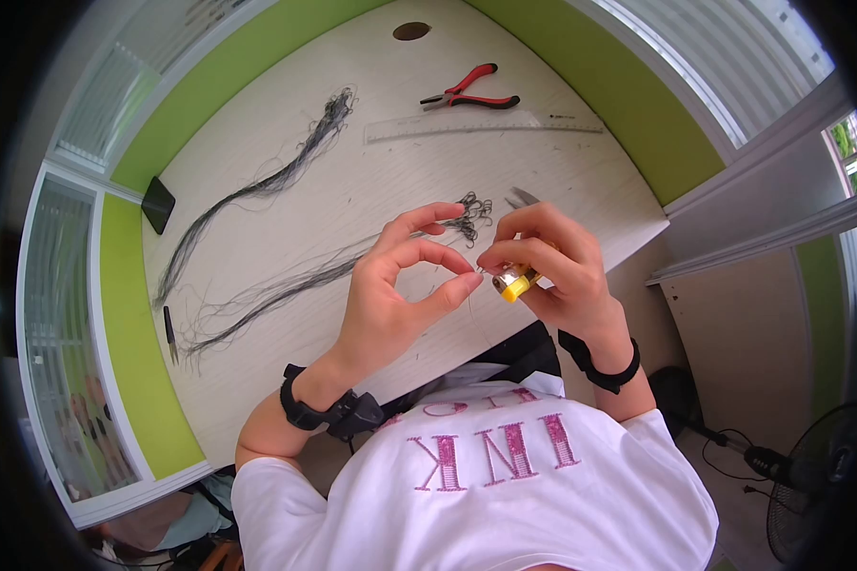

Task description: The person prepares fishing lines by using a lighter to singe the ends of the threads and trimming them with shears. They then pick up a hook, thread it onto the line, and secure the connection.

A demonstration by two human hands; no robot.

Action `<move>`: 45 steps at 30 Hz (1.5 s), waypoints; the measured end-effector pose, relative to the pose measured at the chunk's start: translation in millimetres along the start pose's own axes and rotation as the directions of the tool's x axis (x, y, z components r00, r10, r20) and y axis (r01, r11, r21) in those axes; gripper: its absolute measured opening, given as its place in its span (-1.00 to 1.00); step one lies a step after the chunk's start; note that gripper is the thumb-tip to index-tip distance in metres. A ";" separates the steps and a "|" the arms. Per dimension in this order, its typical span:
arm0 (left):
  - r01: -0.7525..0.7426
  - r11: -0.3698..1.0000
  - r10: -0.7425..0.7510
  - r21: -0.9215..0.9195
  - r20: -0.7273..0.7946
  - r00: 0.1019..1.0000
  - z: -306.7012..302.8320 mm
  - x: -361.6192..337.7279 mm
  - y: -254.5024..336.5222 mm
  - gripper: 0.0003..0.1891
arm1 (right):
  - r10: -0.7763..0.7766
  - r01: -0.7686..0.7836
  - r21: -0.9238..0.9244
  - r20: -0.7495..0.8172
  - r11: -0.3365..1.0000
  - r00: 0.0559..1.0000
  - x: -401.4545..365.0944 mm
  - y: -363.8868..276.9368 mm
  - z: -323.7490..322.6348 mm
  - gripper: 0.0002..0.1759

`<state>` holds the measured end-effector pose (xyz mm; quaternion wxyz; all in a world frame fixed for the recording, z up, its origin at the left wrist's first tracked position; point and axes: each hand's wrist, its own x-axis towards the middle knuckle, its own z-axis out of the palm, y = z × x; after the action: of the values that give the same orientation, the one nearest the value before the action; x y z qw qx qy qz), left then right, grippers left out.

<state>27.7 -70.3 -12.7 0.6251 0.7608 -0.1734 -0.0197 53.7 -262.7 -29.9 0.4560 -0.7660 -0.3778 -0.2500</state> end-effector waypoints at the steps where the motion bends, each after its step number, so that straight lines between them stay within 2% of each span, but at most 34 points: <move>1: -0.040 0.997 0.040 0.070 0.000 0.999 0.6 0.0 1.0 -0.92 | -0.002 0.002 -0.012 0.006 1.000 1.000 0.1 -0.7 0.6 -0.70; 5: -0.061 0.991 0.061 0.115 0.004 0.998 0.8 -0.5 4.8 -0.92 | 0.022 -0.022 0.031 0.004 0.999 1.000 -0.9 -0.3 2.1 -0.70; 7: -0.120 0.975 0.123 0.185 -0.005 0.992 -0.2 0.1 5.9 -0.93 | 0.087 -0.090 0.140 0.027 0.986 0.996 -2.1 -1.3 1.3 -0.69; 11: -0.140 0.963 0.155 0.231 -0.046 0.987 2.6 1.2 10.5 -0.91 | 0.128 -0.138 0.228 0.059 0.964 0.990 -4.2 -2.3 0.6 -0.69; 13: -0.228 0.910 0.258 0.346 -0.045 0.965 2.4 2.1 10.7 -0.90 | 0.183 -0.203 0.294 0.093 0.934 0.979 -4.3 -4.3 0.0 -0.70; 16: -0.279 0.857 0.332 0.433 -0.051 0.942 2.9 2.6 13.1 -0.88 | 0.184 -0.206 0.292 0.103 0.934 0.978 -5.7 -3.7 0.9 -0.71; 26: -0.319 0.816 0.379 0.482 -0.028 0.925 1.8 3.0 14.1 -0.88 | 0.152 -0.183 0.290 0.124 0.939 0.981 -3.4 -5.4 -1.3 -0.74; 29: -0.277 0.848 0.324 0.452 -0.029 0.945 1.5 2.6 12.5 -0.91 | 0.184 -0.219 0.253 0.156 0.942 0.970 -3.8 -5.9 -0.4 -0.76; 31: -0.160 0.935 0.180 0.315 -0.035 0.983 0.3 2.6 5.0 -0.93 | 0.290 -0.337 0.322 0.186 0.885 0.939 -5.1 -4.0 1.1 -0.80; 32: -0.162 0.935 0.181 0.315 -0.034 0.983 0.3 2.2 2.6 -0.93 | 0.290 -0.336 0.322 0.184 0.885 0.939 -5.2 -4.0 1.0 -0.80; 34: -0.041 0.991 0.045 0.125 -0.032 0.998 0.6 1.2 -1.5 -0.91 | 0.393 -0.447 0.384 0.214 0.808 0.894 -5.5 -4.0 0.5 -0.86; 35: -0.040 0.991 0.045 0.124 -0.031 0.999 1.4 0.8 -3.6 -0.91 | 0.393 -0.447 0.384 0.214 0.808 0.894 -5.2 -4.8 0.0 -0.86; 38: -0.010 0.997 0.007 0.070 0.053 0.999 2.7 -0.2 -7.6 -0.90 | 0.420 -0.482 0.412 0.237 0.773 0.876 -3.7 -6.6 -0.7 -0.88; 40: 0.099 0.993 -0.092 -0.056 0.116 0.989 0.3 -1.5 -8.5 -0.85 | 0.483 -0.512 0.413 0.182 0.753 0.857 -2.8 -4.8 -0.1 -0.87; 41: 0.097 0.994 -0.090 -0.056 0.117 0.989 -3.3 -3.1 -8.0 -0.85 | 0.482 -0.511 0.413 0.181 0.754 0.857 -3.1 -1.8 -1.2 -0.87; 43: 0.388 0.840 -0.314 -0.379 0.242 0.918 -19.0 -9.8 -4.1 -0.84 | 0.589 -0.590 0.411 0.146 0.695 0.795 -5.2 7.6 -2.5 -0.84; 44: 0.454 0.783 -0.366 -0.426 0.275 0.889 -30.2 -14.2 1.2 -0.82 | 0.589 -0.554 0.475 0.089 0.684 0.803 -6.0 12.3 0.6 -0.82; 45: 0.515 0.717 -0.413 -0.469 0.310 0.857 -44.9 -20.1 6.8 -0.80 | 0.586 -0.554 0.476 0.095 0.683 0.805 -5.6 17.0 0.6 -0.82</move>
<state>18.3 -23.1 -0.2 0.7680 0.5687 -0.0204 -0.2938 64.1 -269.2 -42.9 0.6984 -0.6983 -0.1558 -0.0183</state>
